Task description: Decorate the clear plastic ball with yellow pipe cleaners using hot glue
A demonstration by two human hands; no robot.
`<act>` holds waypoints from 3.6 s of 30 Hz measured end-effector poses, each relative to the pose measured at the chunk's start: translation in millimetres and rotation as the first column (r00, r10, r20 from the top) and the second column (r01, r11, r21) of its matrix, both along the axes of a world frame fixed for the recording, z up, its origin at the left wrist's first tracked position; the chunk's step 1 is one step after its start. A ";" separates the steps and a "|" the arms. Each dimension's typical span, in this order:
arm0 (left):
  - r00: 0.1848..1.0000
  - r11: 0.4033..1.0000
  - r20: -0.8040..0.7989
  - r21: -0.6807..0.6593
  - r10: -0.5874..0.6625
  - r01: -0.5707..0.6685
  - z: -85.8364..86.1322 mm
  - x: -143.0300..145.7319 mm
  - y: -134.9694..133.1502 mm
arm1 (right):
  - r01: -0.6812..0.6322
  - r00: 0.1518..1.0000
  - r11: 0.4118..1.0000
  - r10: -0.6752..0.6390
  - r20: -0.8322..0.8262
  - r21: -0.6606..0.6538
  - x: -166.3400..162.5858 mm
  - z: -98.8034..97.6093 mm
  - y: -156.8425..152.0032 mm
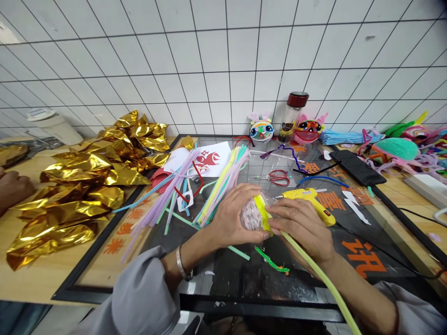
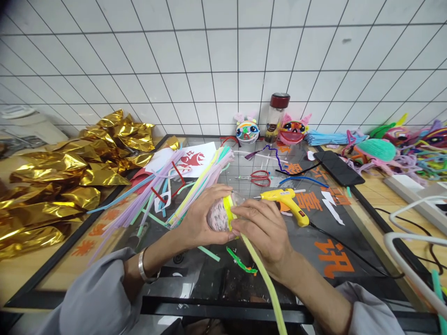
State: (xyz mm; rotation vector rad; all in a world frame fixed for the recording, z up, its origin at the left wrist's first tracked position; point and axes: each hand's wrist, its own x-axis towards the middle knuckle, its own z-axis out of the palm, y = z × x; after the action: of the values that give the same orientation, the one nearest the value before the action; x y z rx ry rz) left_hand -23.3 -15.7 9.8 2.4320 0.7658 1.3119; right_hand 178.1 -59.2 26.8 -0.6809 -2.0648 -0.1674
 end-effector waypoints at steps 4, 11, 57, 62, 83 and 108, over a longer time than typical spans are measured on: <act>1.000 1.000 -0.015 -0.031 0.002 -0.003 -0.1 -1.4 -0.8 | 0.002 1.000 1.000 -0.002 0.000 0.001 -1.2 0.2 0.4; 0.999 0.998 -0.032 -0.055 0.008 -0.010 -2.1 -2.4 -2.0 | 0.012 1.000 1.000 -0.012 0.002 -0.008 -1.2 -2.0 0.3; 0.998 0.998 -0.044 -0.043 -0.046 0.044 0.9 1.4 -5.0 | 0.046 0.998 0.999 -0.047 0.052 0.017 -3.9 0.1 -0.1; 0.998 0.999 -0.043 -0.023 -0.049 0.048 1.2 1.9 -4.4 | 0.068 0.996 0.998 -0.067 0.058 -0.008 -5.0 -1.9 -1.6; 0.997 0.999 -0.063 -0.010 -0.050 0.050 0.5 1.6 -6.7 | 0.152 0.985 0.988 -0.153 0.085 0.020 -11.0 -2.6 -3.3; 0.997 0.999 -0.062 0.013 -0.048 0.049 2.6 2.0 -6.4 | 0.174 0.979 0.981 -0.181 0.090 0.080 -9.9 -0.6 -5.2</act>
State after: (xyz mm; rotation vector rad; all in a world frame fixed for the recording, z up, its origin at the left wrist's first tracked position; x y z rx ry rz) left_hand -21.3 -22.1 12.4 2.4970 0.7107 1.2343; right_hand 168.2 -64.4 26.2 -0.8273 -2.0776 -0.3818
